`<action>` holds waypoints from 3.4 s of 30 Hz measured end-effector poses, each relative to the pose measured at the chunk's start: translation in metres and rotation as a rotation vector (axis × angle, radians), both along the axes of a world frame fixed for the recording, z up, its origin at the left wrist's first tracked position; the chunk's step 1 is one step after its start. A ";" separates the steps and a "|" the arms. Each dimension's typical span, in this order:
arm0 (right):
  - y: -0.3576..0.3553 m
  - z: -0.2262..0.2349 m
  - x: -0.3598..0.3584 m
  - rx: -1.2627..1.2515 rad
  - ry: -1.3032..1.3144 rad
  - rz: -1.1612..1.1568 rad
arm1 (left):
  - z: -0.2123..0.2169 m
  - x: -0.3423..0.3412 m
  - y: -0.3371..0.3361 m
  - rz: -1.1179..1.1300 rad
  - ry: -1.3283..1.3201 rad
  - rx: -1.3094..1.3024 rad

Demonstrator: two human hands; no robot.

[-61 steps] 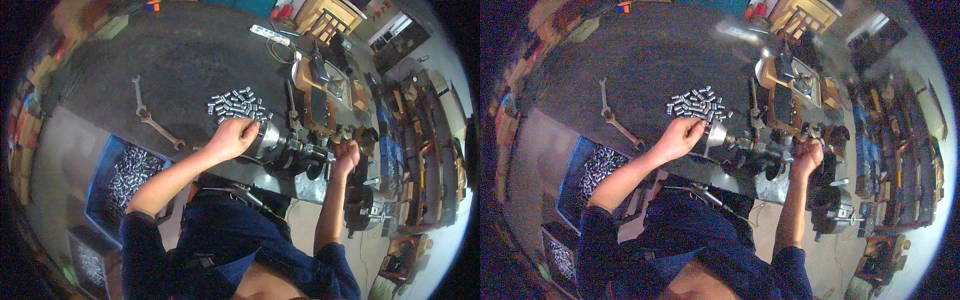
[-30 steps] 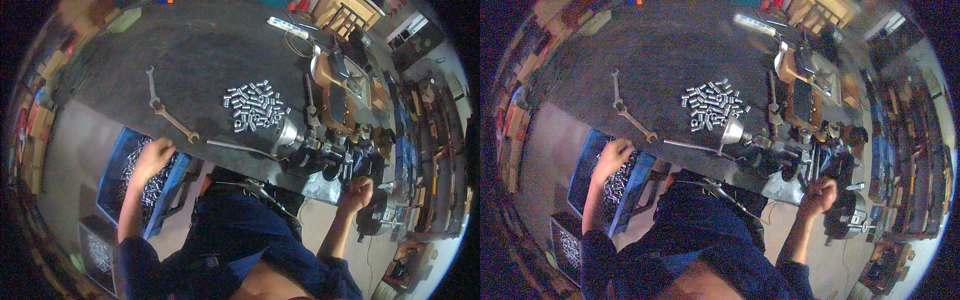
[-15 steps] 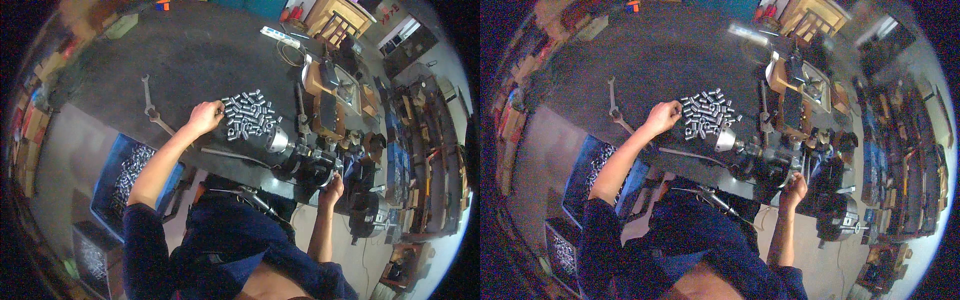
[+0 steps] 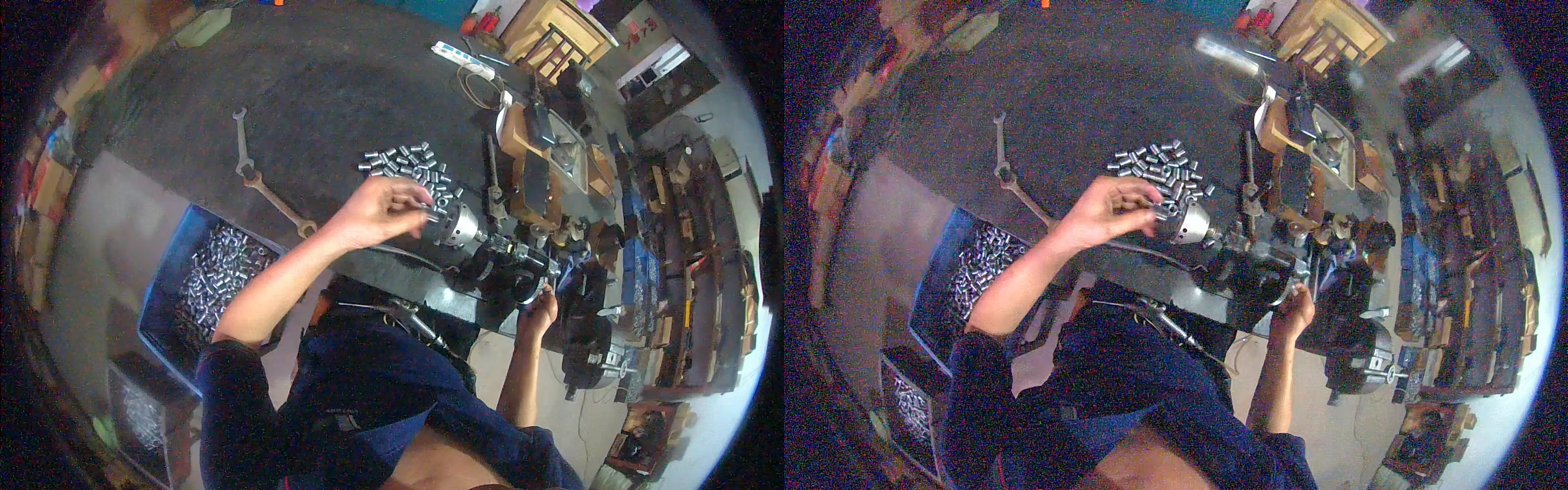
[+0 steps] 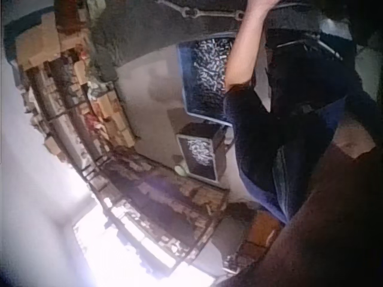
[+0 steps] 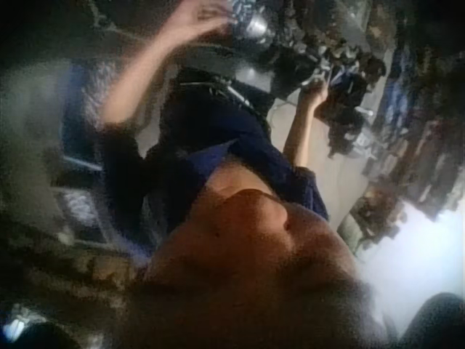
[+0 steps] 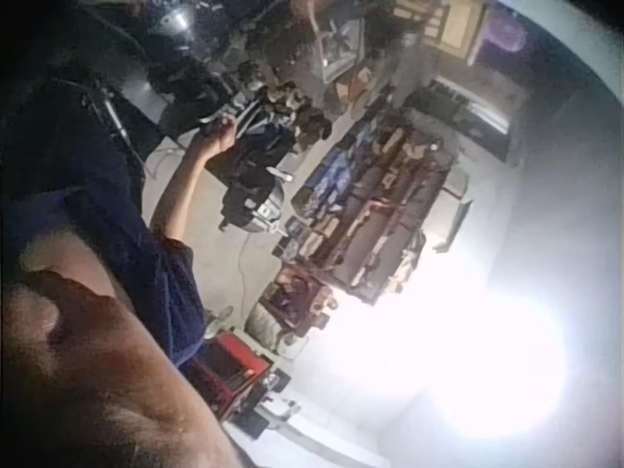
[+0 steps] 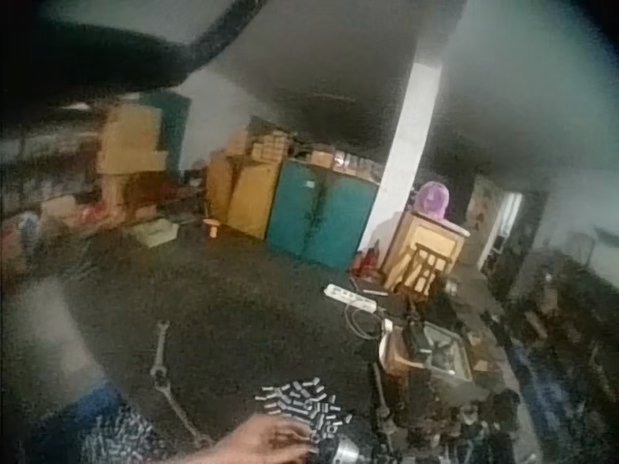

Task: The person repeatedly inserts small metal cylinders into a bench-mounted drill press, operates the lever to process each piece, and removes the finished parts. The person uses a wrench to adjust the chuck between cycles. Processed parts accumulate on the workbench.

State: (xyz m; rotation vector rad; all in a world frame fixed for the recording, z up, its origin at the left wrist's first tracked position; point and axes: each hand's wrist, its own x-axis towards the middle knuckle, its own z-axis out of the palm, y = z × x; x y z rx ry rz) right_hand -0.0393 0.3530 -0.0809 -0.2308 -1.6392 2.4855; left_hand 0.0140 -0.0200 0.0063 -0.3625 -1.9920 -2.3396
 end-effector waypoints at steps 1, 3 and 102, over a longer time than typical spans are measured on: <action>-0.002 0.001 0.001 -0.003 0.003 -0.005 | -0.001 -0.002 0.006 -0.021 0.040 0.037; -0.005 0.007 0.003 -0.031 -0.010 -0.009 | -0.006 -0.008 0.013 -0.007 0.038 0.064; -0.024 0.103 -0.059 0.065 0.247 -0.021 | -0.003 -0.012 0.053 0.440 0.118 -0.488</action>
